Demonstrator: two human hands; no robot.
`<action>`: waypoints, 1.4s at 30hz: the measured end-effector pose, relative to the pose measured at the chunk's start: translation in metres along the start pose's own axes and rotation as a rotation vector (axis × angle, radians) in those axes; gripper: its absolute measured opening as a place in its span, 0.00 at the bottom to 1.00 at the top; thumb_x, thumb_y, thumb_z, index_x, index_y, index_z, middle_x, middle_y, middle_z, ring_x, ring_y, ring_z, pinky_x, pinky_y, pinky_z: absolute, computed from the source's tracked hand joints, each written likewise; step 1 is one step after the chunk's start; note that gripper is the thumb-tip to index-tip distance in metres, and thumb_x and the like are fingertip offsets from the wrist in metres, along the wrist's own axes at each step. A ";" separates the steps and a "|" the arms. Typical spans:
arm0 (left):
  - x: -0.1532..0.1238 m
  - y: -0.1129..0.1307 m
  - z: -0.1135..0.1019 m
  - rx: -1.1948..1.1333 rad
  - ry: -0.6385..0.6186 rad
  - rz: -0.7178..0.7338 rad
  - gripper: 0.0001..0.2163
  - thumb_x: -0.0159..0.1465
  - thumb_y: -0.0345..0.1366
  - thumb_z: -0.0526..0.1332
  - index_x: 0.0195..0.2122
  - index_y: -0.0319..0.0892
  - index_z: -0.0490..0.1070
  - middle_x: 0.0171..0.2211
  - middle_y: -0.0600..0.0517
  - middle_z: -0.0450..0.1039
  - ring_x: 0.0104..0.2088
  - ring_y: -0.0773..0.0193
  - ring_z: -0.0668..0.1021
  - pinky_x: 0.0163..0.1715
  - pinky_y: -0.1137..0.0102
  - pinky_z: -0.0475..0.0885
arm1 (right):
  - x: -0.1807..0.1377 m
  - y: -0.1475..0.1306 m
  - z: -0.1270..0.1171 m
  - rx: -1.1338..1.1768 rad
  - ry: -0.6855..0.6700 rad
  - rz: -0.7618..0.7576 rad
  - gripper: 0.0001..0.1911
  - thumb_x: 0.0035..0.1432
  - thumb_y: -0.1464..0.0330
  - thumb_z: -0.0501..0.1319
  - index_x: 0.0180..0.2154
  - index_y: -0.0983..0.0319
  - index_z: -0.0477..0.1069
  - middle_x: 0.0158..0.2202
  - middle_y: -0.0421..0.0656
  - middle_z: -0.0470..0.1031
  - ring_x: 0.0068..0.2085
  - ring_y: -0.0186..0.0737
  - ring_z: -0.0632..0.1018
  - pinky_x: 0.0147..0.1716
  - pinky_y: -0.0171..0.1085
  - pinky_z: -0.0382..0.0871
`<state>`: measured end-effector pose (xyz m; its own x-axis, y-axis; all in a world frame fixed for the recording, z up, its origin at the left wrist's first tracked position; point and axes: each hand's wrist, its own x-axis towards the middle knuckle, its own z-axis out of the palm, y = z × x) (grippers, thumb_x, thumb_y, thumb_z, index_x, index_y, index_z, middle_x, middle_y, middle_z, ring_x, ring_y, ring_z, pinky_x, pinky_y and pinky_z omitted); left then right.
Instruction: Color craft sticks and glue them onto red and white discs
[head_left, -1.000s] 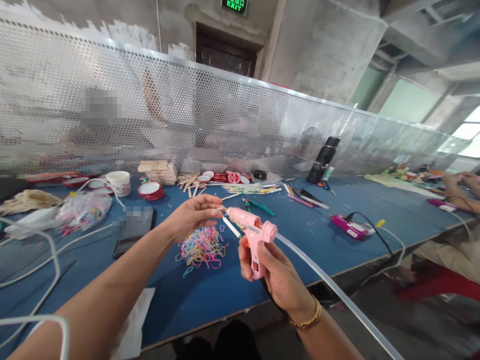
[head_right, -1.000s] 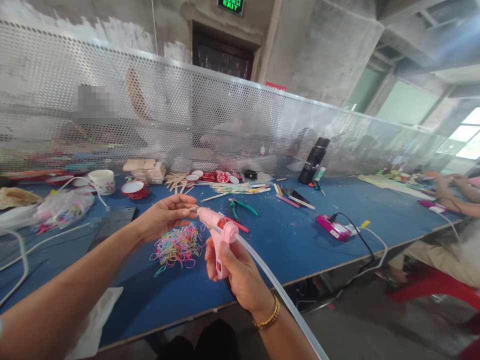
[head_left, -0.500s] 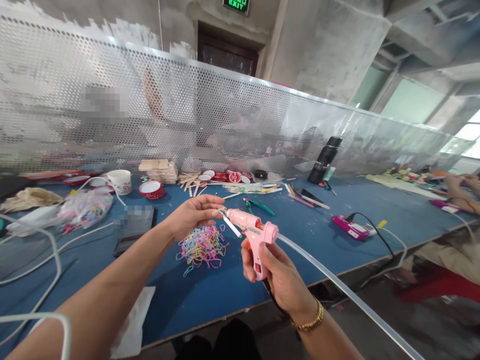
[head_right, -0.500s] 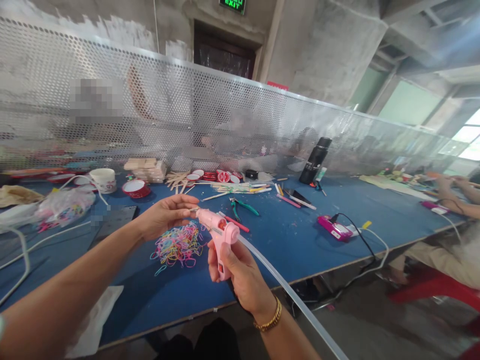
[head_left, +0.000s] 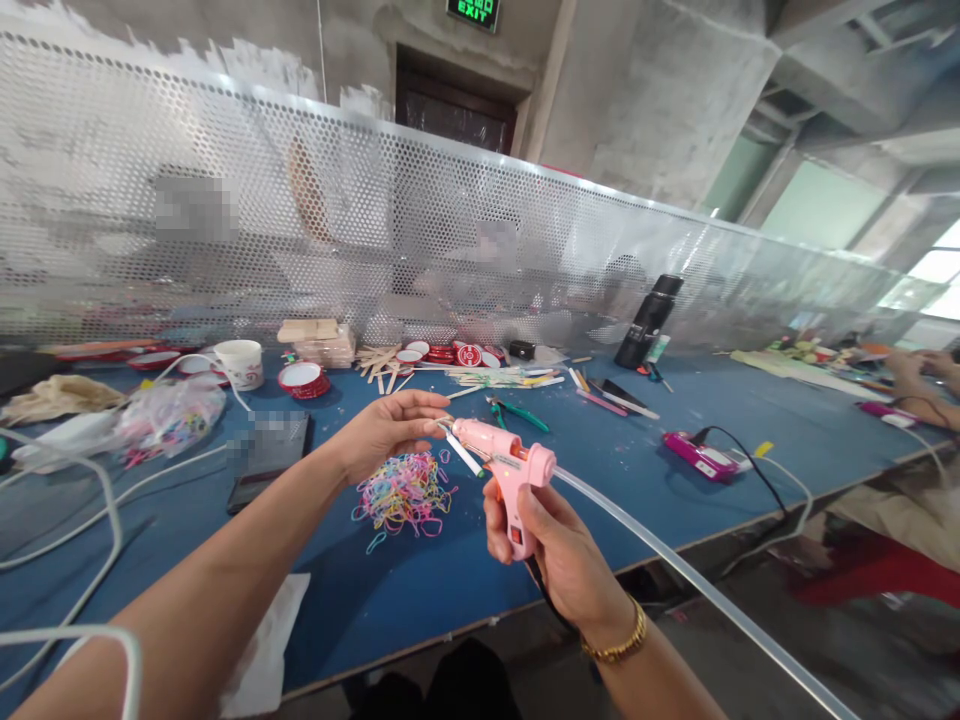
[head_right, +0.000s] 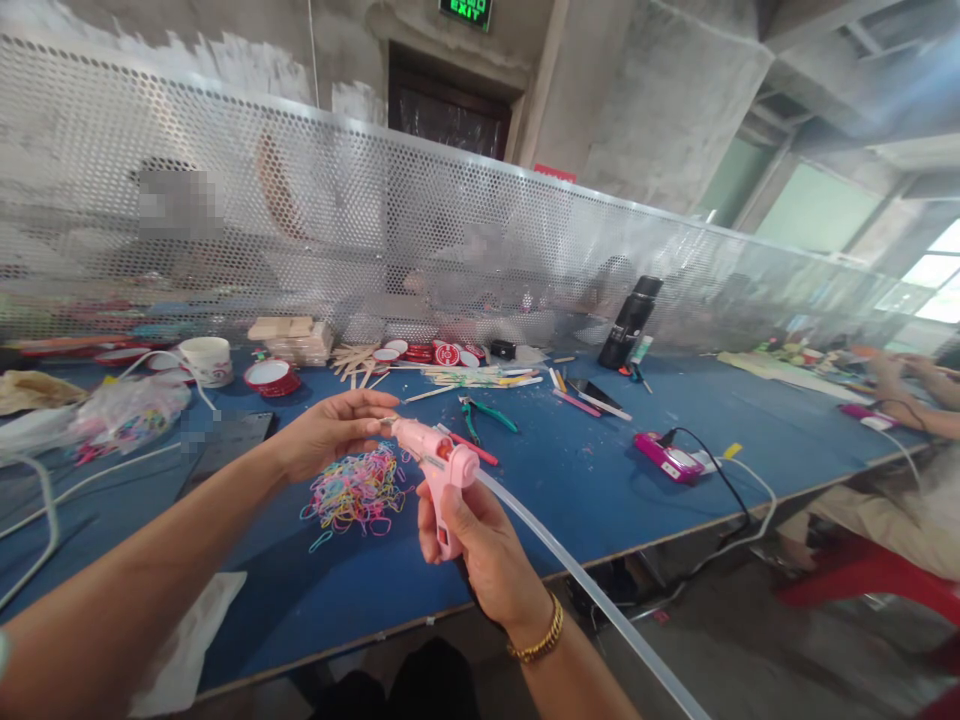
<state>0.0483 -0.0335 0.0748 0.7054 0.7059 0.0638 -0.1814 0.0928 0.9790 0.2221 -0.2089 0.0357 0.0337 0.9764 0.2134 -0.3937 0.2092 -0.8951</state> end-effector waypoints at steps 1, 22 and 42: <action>0.000 0.000 0.000 0.003 -0.002 0.001 0.16 0.54 0.30 0.70 0.45 0.44 0.77 0.43 0.48 0.79 0.37 0.66 0.81 0.32 0.76 0.74 | 0.000 0.000 0.000 0.003 -0.001 0.000 0.18 0.61 0.54 0.61 0.42 0.62 0.72 0.32 0.43 0.73 0.25 0.30 0.70 0.27 0.35 0.60; 0.000 0.001 0.001 -0.009 0.005 0.000 0.15 0.55 0.30 0.70 0.44 0.45 0.78 0.42 0.48 0.80 0.37 0.66 0.81 0.31 0.77 0.74 | -0.001 0.000 -0.001 0.009 0.016 0.012 0.19 0.60 0.53 0.62 0.40 0.62 0.72 0.31 0.43 0.73 0.25 0.30 0.69 0.26 0.35 0.60; 0.003 0.002 0.000 -0.046 0.094 0.055 0.17 0.53 0.30 0.71 0.45 0.45 0.78 0.40 0.49 0.81 0.41 0.67 0.81 0.42 0.74 0.73 | -0.019 -0.014 -0.010 -0.021 -0.059 -0.031 0.21 0.63 0.52 0.57 0.46 0.61 0.72 0.38 0.47 0.74 0.26 0.33 0.70 0.24 0.35 0.60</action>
<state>0.0499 -0.0315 0.0767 0.6263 0.7736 0.0965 -0.2507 0.0827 0.9645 0.2357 -0.2300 0.0400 -0.0092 0.9646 0.2636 -0.3738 0.2412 -0.8956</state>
